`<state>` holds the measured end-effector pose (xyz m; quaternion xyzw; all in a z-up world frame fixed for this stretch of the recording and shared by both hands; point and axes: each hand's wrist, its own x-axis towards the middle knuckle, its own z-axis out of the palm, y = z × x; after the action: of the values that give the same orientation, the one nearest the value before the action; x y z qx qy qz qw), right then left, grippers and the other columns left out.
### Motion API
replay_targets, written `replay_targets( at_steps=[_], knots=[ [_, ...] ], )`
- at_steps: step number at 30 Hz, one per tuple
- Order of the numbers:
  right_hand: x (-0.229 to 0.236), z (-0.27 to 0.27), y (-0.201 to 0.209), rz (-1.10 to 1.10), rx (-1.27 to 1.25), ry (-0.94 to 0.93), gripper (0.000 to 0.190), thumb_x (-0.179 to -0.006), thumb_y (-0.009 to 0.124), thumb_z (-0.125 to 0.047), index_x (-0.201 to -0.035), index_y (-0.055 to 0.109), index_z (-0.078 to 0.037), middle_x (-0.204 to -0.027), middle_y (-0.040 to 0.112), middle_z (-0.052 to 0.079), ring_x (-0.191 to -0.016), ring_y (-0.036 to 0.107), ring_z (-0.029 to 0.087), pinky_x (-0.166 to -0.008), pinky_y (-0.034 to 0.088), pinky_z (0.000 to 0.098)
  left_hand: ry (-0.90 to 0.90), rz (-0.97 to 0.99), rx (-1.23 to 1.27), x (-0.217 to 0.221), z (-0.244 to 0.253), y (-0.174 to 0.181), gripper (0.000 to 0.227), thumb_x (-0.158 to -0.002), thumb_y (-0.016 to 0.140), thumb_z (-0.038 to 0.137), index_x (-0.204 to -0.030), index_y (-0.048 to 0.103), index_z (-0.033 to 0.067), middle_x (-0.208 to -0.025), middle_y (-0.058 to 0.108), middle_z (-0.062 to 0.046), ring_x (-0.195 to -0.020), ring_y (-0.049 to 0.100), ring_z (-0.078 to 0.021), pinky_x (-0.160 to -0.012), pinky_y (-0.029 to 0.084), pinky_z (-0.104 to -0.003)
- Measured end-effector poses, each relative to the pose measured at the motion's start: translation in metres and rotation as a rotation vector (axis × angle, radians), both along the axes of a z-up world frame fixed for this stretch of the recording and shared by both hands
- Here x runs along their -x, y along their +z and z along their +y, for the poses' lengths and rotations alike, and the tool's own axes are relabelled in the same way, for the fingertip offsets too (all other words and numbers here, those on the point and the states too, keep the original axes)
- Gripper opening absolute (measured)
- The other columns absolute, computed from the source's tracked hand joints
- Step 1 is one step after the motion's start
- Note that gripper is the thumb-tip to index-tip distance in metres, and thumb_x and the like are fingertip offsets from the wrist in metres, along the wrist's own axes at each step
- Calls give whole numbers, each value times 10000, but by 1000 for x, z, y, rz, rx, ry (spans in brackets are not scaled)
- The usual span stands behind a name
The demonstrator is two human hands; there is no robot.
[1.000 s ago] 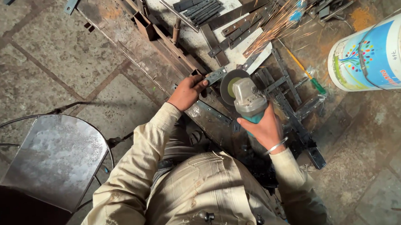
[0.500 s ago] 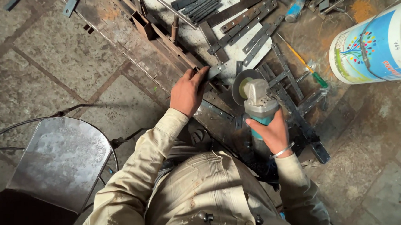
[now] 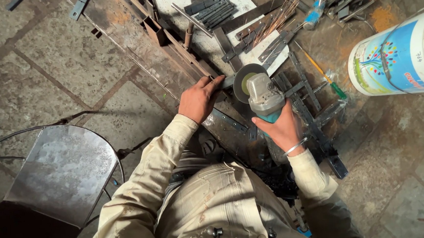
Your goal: The person is assembling and grinding metal hinges and components on a workbench in a workshop.
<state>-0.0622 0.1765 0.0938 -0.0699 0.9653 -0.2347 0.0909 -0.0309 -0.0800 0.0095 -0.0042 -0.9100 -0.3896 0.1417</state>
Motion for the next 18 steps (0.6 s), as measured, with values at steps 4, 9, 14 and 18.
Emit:
replay_targets(
  at_steps=[4,9,14,18],
  knots=[
    [2,0,-2,4,-54,11,913,-659,914,-444,-1325,494,17,-1143,716,237,-998,713,422,-818,558,483,-15,-31,-15,0,-1,1,414,-989,672,235,-1399,615,225,-1069,666,-92,-862,699,-349,-711,565,-456],
    [-2,1,-3,80,-49,76,941,-667,911,-443,-1356,467,20,-1133,716,255,-987,706,443,-801,557,498,-54,-40,-51,0,-4,7,519,-881,701,207,-1393,616,205,-1121,671,-119,-851,691,-376,-698,559,-472],
    [-9,-4,2,57,-82,49,960,-654,912,-438,-1364,452,15,-1115,715,265,-967,700,456,-779,553,508,-21,-67,-57,0,0,8,432,-949,703,290,-1369,629,217,-1095,683,-93,-870,698,-364,-710,562,-472],
    [-16,2,1,-47,-115,-15,982,-657,907,-449,-1386,439,12,-1091,712,269,-977,702,448,-787,560,500,-29,-79,-64,0,-2,8,441,-957,694,303,-1380,620,200,-1105,681,-101,-867,695,-370,-707,561,-473]
  ],
)
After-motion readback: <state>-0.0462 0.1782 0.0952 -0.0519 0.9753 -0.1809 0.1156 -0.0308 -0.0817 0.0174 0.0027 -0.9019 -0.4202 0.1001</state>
